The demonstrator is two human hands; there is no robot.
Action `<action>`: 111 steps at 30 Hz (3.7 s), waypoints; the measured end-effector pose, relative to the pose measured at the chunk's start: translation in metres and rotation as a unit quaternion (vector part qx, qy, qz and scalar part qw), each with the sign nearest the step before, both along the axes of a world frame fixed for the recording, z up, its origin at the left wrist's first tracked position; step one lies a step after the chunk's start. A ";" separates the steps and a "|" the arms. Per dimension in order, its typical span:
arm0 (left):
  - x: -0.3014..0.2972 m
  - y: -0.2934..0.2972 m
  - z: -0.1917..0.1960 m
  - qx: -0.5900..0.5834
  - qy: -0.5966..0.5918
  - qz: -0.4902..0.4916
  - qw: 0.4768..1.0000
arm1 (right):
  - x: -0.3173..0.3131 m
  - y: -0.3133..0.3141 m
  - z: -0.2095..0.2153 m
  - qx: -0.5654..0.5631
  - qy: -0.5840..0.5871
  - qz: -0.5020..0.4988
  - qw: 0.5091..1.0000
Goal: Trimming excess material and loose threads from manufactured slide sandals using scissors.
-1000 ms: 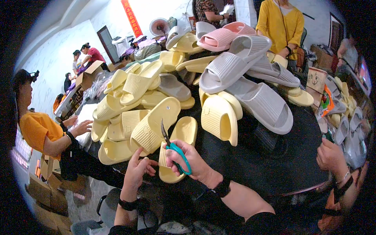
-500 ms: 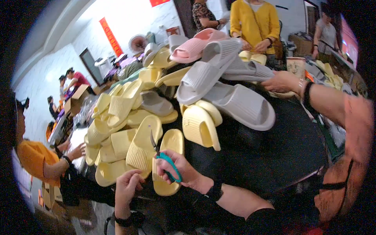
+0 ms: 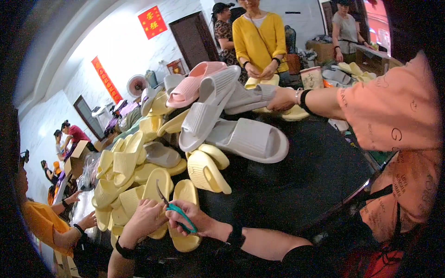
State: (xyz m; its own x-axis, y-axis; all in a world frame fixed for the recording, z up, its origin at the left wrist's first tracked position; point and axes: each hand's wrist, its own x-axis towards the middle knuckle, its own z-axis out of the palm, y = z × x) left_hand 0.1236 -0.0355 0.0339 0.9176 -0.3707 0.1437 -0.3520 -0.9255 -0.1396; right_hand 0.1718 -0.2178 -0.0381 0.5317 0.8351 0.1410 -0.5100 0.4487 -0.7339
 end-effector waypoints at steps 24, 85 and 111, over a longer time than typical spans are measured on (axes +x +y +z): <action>-0.032 -0.020 0.047 -0.076 0.225 0.100 0.966 | 0.002 -0.008 0.009 -0.018 -0.023 -0.015 0.999; -0.153 -0.026 -0.037 -0.706 -0.086 0.275 0.646 | -0.020 0.016 -0.004 -0.197 -0.489 -0.073 0.847; -0.159 -0.028 -0.046 -0.710 -0.053 0.252 0.655 | -0.024 0.014 -0.005 -0.173 -0.339 -0.200 0.903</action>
State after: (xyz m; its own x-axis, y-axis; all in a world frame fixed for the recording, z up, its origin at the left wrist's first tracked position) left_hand -0.0353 -0.0632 -0.0118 0.8296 0.5514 0.0879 -0.0100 -0.1427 0.9897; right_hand 0.1482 -0.2040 -0.0433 0.6902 0.6516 0.3147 0.2611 0.1814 -0.9481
